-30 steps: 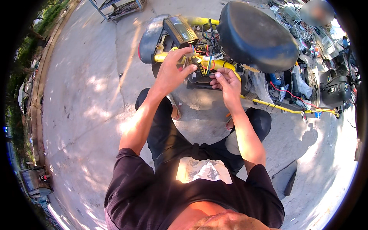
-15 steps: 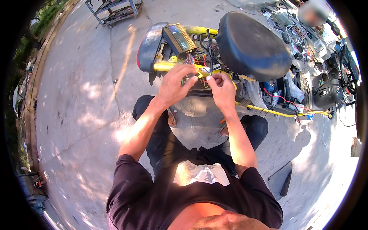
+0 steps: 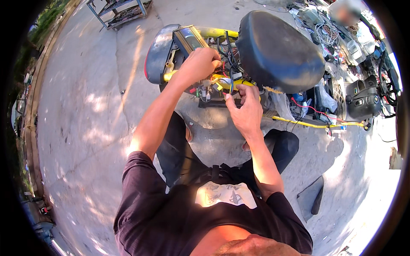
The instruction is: The person sits on the ground and repairs the wiring of a yellow motor scooter. They strip wire ends, twist them together, and wrap the connections with electrical tape.
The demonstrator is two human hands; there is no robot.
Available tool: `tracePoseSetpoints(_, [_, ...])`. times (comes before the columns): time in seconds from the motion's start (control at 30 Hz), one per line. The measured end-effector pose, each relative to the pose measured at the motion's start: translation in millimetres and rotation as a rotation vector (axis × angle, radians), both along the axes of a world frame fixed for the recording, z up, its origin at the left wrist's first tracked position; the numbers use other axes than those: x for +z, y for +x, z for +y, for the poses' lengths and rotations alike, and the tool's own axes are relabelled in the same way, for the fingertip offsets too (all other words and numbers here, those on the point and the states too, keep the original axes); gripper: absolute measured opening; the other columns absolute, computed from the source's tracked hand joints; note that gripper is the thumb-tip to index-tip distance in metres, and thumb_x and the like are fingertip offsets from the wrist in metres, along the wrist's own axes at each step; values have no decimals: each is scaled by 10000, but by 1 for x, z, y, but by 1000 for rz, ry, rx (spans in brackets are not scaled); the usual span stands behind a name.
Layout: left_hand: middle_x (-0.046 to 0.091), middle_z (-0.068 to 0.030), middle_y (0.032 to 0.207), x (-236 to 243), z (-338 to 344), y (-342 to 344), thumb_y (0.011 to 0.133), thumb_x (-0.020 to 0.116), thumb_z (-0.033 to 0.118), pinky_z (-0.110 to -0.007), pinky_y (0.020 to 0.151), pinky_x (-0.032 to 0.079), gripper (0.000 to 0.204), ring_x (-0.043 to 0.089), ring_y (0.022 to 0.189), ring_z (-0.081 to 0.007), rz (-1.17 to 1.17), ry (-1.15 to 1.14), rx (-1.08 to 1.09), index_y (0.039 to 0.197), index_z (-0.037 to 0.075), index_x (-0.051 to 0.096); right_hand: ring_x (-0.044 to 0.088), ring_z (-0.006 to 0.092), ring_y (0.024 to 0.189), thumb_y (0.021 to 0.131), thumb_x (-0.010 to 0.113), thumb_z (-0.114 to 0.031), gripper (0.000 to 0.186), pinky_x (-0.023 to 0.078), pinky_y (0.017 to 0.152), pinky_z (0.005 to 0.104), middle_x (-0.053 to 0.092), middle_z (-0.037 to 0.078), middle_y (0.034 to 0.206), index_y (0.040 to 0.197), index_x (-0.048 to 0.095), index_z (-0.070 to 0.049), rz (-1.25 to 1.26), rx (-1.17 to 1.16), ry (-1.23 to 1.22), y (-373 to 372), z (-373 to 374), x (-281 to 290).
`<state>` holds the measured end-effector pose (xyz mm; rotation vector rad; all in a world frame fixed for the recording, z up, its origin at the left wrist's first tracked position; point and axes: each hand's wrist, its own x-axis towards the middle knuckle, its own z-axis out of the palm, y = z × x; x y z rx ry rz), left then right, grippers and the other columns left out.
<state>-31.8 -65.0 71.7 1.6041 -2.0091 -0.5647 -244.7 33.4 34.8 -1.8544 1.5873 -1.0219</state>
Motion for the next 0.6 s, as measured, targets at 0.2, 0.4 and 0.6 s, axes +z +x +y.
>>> tracePoseSetpoints(0.2, [796, -223, 956, 1, -26, -11, 918, 774, 175, -488, 868, 597, 216, 773, 942, -411, -97, 186, -15, 1088, 64, 845, 668, 358, 1150, 878, 852, -161, 636, 551, 986, 470, 627, 184, 1420, 1450, 598, -53, 10, 151, -364, -3, -12, -4])
tracePoseSetpoints(0.4, [793, -190, 896, -1, -18, -14, 918, 773, 194, -473, 832, 599, 195, 775, 872, -380, -24, 119, 44, 1056, 71, 836, 570, 415, 1405, 922, 817, -169, 652, 485, 1153, 495, 573, 194, 1536, 1505, 565, -23, 47, 306, -476, 3, -24, -1])
tracePoseSetpoints(0.6, [761, -50, 834, -11, -19, -3, 982, 754, 202, -300, 732, 546, 206, 665, 773, -101, 461, 123, 66, 1037, 4, 771, 599, 419, 1362, 930, 804, -174, 434, 502, 1124, 515, 637, 167, 1400, 1303, 653, -12, 99, 306, -494, 4, -34, -7])
